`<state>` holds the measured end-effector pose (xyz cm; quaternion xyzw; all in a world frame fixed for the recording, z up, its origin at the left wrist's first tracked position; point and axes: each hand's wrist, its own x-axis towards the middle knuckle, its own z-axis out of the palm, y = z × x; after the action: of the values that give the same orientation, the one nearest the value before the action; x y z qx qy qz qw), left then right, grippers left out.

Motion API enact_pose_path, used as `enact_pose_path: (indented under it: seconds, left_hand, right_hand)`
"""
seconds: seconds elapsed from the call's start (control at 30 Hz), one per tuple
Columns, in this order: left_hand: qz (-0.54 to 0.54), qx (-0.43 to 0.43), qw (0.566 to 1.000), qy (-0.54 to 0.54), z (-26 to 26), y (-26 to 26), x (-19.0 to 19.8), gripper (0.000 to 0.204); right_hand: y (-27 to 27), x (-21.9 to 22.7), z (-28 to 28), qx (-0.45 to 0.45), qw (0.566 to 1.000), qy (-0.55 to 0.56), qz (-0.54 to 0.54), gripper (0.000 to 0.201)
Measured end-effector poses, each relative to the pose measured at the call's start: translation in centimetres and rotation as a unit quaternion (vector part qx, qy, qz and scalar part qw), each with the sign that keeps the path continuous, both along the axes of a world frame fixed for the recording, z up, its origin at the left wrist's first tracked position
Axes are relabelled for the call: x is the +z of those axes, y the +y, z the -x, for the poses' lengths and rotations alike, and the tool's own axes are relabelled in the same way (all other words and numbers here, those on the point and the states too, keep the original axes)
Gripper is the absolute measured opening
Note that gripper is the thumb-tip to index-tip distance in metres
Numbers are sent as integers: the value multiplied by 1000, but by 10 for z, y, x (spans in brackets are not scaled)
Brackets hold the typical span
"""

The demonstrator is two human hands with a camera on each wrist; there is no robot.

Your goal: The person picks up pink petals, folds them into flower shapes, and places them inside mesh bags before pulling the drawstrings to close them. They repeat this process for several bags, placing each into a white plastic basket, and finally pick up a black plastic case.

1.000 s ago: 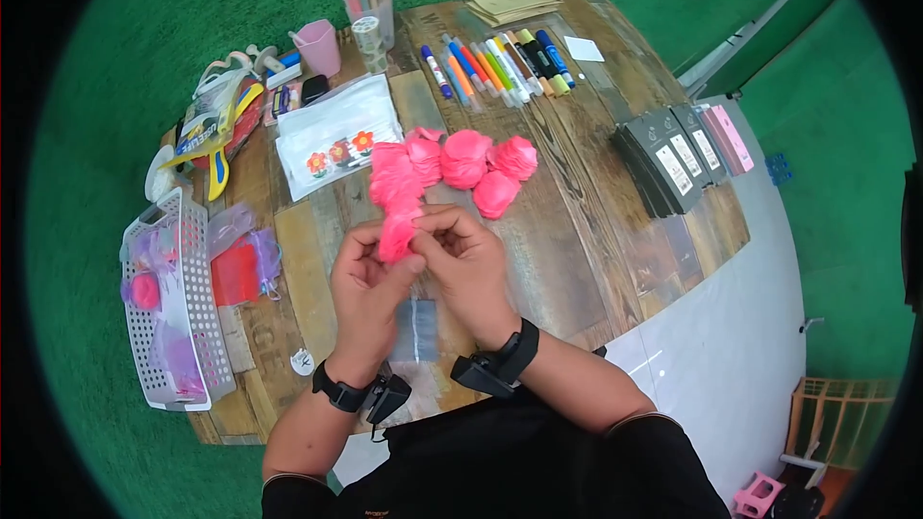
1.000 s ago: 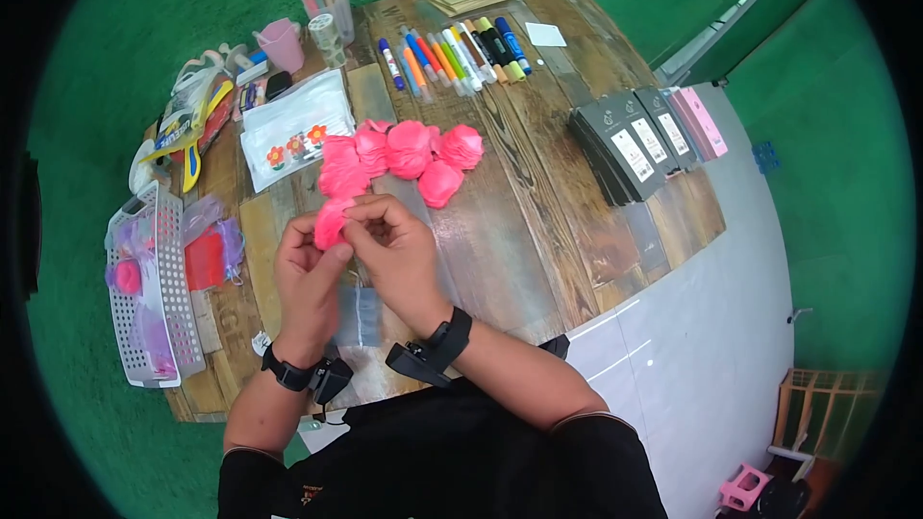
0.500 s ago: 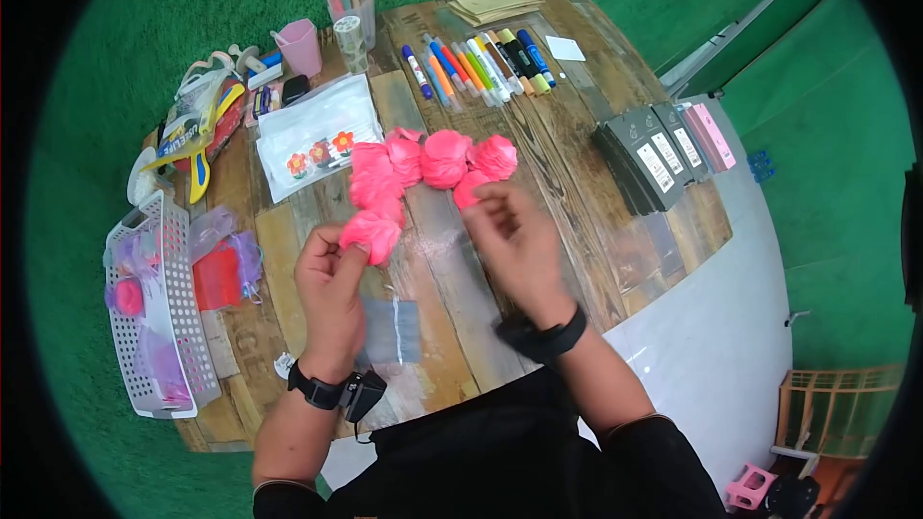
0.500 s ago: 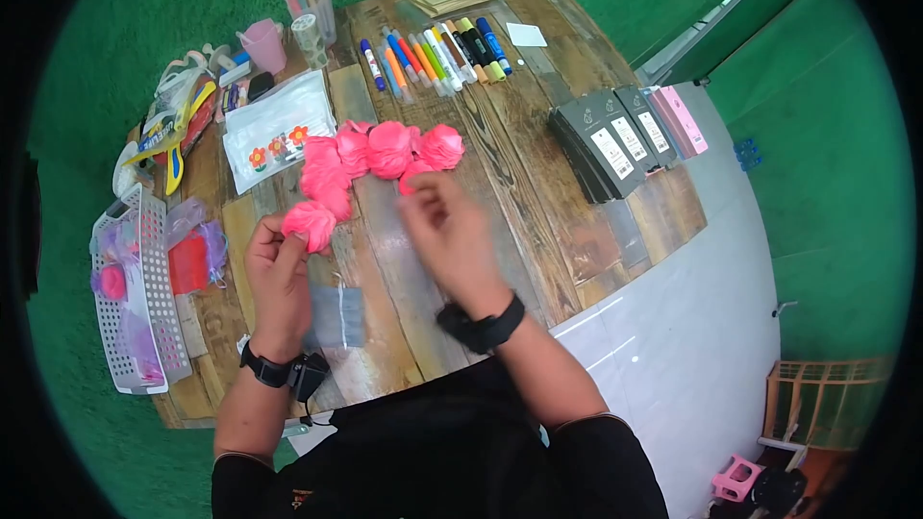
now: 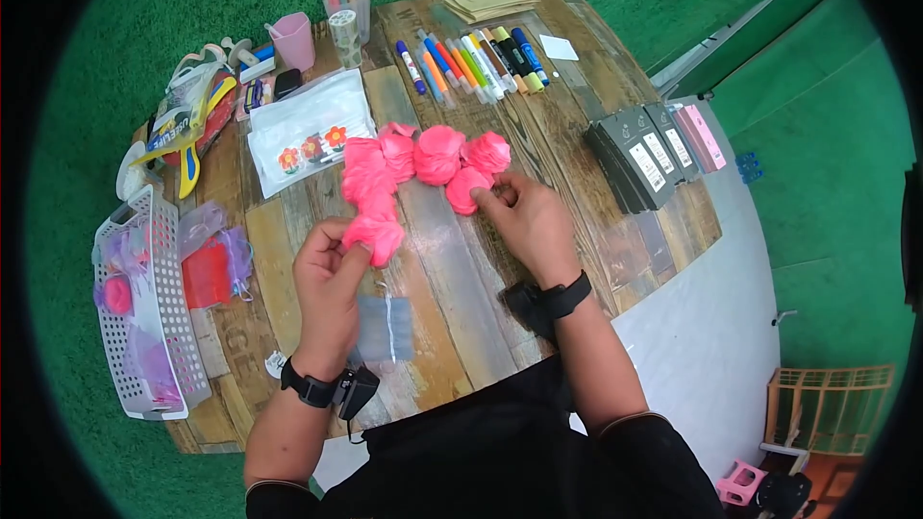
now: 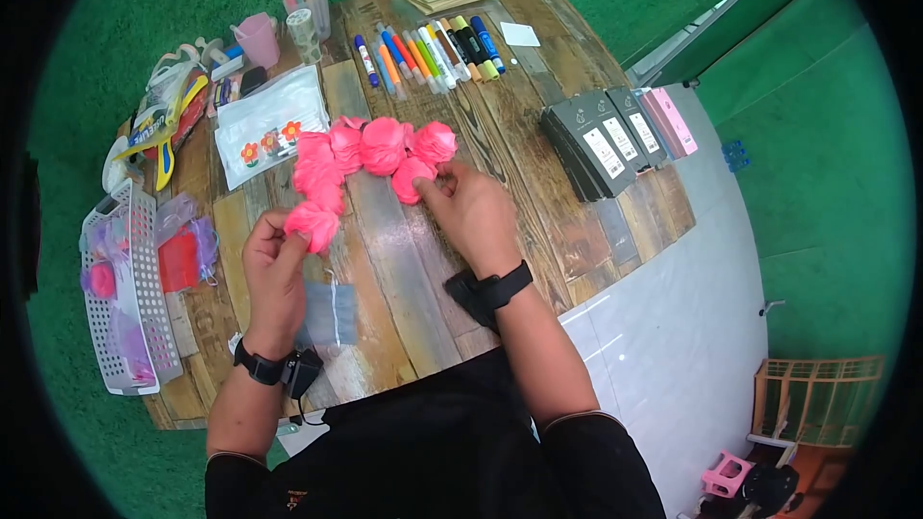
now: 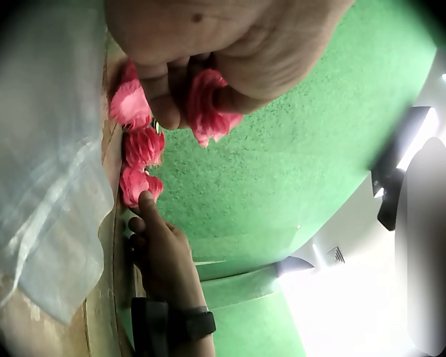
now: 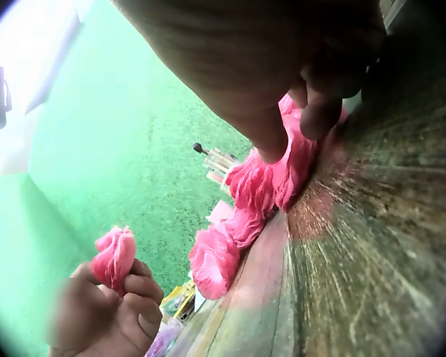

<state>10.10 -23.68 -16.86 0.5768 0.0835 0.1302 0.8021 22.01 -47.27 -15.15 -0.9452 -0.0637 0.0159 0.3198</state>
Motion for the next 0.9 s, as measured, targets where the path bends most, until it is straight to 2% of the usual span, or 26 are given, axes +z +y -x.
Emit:
enact_pose_path:
  seconds: [0.5,0.7,0.8,0.9]
  left_hand:
    - [-15,-20,1000,3,0,1,-4,13]
    - [-12,-24,1000,14,-1,0,-5,13]
    - [-11,-33,999,31,1,-1,-4,13]
    - [-5,-51,998,33,0,-4,-3,13]
  right_hand:
    - [3,-8,5,20,1000,-13,4,31]
    - [-10,-19,9,65,984,-46,-158,27]
    - [-19,-23,10,70,969,3,-238,24]
    - [-22,-12,13,35,927,140,-347,21]
